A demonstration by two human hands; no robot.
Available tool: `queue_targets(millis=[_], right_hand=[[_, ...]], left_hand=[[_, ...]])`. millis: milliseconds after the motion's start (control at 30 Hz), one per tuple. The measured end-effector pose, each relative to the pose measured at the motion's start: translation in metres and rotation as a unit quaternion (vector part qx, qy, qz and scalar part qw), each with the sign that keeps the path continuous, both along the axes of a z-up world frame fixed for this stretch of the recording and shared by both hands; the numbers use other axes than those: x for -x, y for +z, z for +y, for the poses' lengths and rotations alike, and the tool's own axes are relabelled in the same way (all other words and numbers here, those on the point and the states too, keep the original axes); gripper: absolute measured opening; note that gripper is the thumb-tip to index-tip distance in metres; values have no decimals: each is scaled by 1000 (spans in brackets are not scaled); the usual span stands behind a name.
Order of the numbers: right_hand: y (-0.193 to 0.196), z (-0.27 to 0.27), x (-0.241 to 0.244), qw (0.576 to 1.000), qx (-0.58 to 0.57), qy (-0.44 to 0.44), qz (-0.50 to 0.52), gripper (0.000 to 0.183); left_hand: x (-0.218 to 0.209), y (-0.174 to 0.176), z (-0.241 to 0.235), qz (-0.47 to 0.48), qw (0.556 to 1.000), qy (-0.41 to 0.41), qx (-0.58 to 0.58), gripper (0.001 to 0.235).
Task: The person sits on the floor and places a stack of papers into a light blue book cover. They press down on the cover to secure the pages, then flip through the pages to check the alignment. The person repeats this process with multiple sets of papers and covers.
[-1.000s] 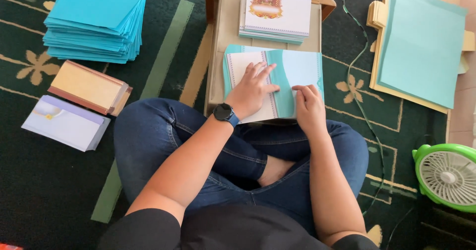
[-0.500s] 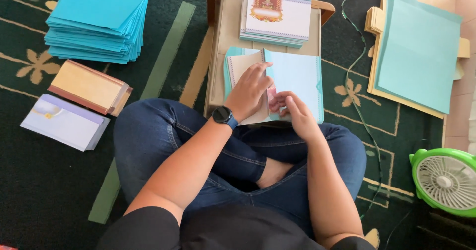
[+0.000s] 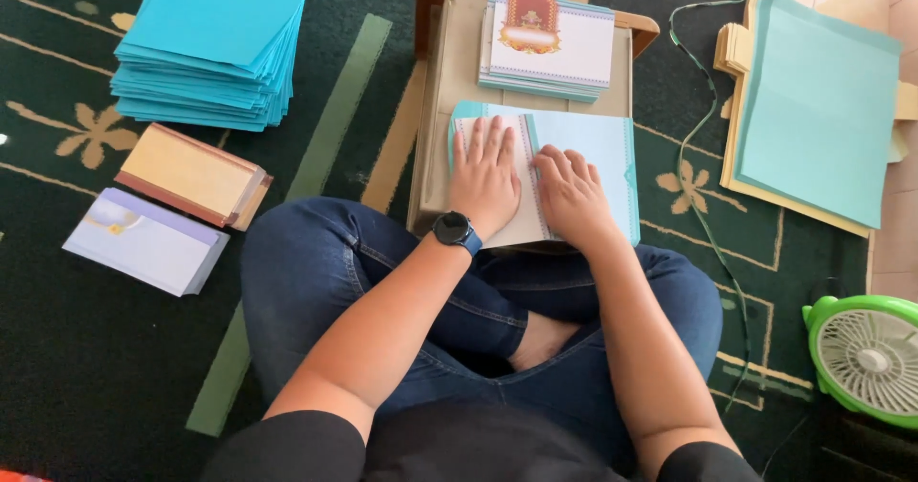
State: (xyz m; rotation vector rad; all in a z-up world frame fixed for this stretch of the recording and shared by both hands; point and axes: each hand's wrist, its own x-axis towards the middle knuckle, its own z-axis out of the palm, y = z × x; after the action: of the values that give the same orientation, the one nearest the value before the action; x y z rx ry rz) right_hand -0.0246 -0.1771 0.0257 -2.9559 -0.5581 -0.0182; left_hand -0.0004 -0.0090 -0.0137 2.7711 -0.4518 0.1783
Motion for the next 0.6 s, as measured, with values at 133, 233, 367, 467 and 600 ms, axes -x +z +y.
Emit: queue_targets(millis=[133,233,367,467,600], right_hand=[[-7,-1,-39,999,-29,29,20,36],[-22,-8,-61,998,-1,50,33,50],[-11,-6,-39,997,2,67,45,56],[-2,-9,-2,996,-3,56,74,58],[-18,-30,38,997,-5,67,33,60]], left_hand=[[0,-1,-1,-8,1000,6,-4,58],[-4,-4,-2,15,1000,1,-13,62],[-1,1,-1,35,999,-6,-36,63],[0,-10,2,59,995,-42,-65,66],[25,17,12,224,956,-136,-135,108]])
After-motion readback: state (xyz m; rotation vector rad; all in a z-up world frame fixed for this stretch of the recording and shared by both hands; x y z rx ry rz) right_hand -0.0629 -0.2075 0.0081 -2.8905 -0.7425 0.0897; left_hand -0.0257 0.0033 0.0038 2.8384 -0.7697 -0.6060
